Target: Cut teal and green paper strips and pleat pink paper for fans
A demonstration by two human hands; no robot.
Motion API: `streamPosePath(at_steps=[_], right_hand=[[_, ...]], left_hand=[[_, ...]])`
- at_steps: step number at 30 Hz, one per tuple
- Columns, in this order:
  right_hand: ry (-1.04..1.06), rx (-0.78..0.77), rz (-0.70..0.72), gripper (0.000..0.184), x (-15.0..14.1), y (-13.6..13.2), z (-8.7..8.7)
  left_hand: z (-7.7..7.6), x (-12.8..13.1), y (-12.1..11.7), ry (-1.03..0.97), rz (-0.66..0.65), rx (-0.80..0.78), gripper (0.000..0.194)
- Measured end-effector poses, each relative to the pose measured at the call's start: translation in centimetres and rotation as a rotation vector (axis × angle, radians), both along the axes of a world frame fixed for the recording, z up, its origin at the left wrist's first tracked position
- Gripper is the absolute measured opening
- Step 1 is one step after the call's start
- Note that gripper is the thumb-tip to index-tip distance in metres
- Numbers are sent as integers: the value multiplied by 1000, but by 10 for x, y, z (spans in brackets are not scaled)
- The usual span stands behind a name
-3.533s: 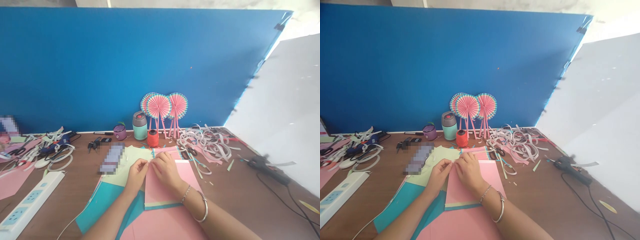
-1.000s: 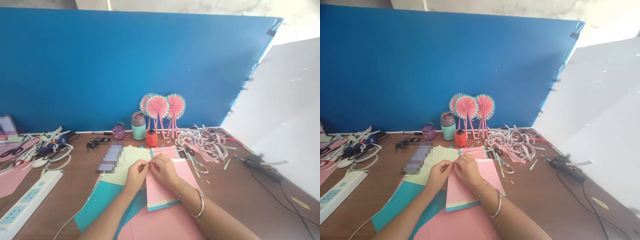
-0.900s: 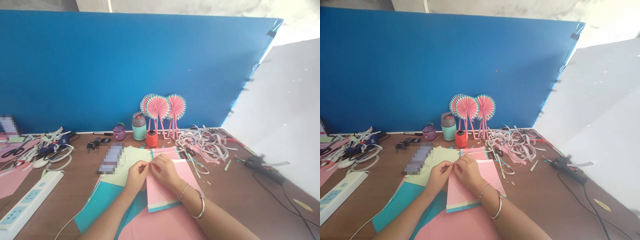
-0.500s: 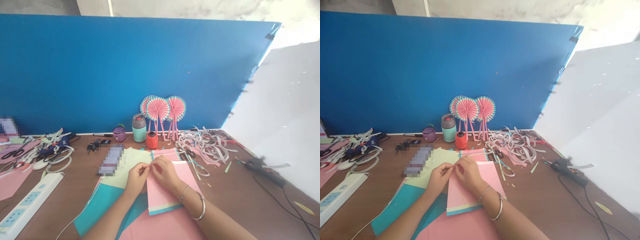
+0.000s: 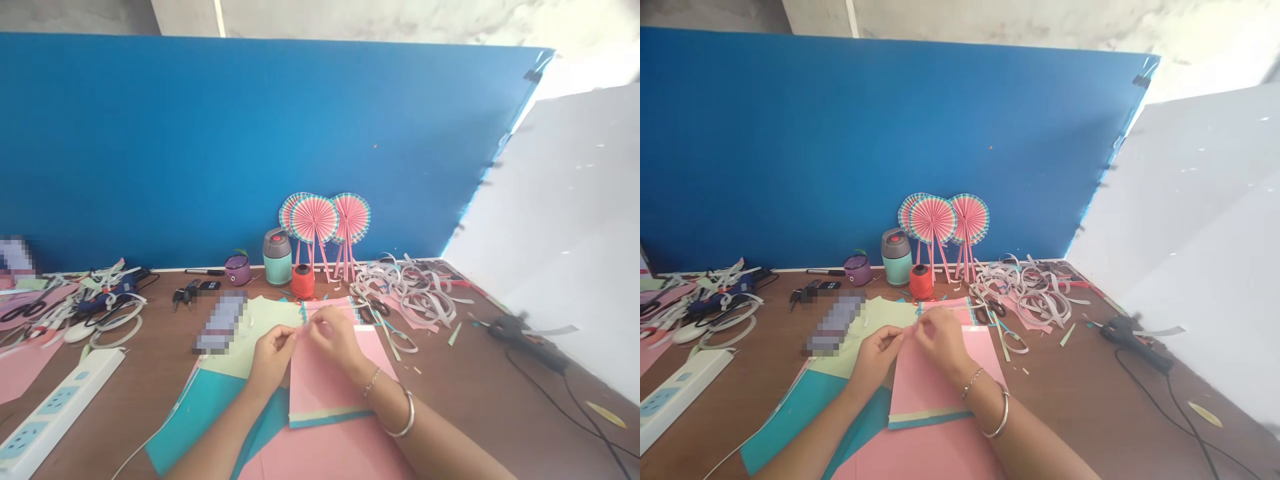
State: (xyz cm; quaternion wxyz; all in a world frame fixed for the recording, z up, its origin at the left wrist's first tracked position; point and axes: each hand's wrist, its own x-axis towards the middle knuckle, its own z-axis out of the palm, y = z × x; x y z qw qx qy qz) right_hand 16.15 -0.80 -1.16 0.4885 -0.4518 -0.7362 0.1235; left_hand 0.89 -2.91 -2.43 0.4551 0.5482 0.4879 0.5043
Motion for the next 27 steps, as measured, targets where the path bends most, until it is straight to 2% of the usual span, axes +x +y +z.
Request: streamPosePath(at_steps=[2,4,6,9,11,13,17,19,20,23,25,27], right_hand=[[173,-91,-132,9,18,11,9],[380,-194,-241,9,49,25,20],[624,-262,-352,7,89,38,29],[1071,-263,-541,8,153,51,36],[1157,-207,-624,8,187,53,34],[1198,-164,-669,11,209,52,28],[1219,-118,-700,9,220,49,9],[1165,-124,-693,10,212,48,1],[1099,-105,-703,17,206,47,-2],[324,117,-766,35,177,44,-5],[-49,205,-667,34,155,41,-6],[-290,186,-473,30,136,39,-6]], left_hand=[[2,-3,1,-44,41,-34,22],[3,-7,4,-96,89,-75,24],[5,-13,7,-150,129,-114,27],[7,-20,10,-212,164,-164,28],[8,-22,10,-227,154,-210,26],[10,-23,8,-224,104,-277,24],[11,-20,4,-162,-34,-408,21],[10,-18,3,-72,-97,-400,21],[8,-18,3,5,-114,-368,21],[4,-17,4,350,-105,-188,18],[3,-18,3,555,-106,-84,14],[4,-18,1,657,-147,-33,12]])
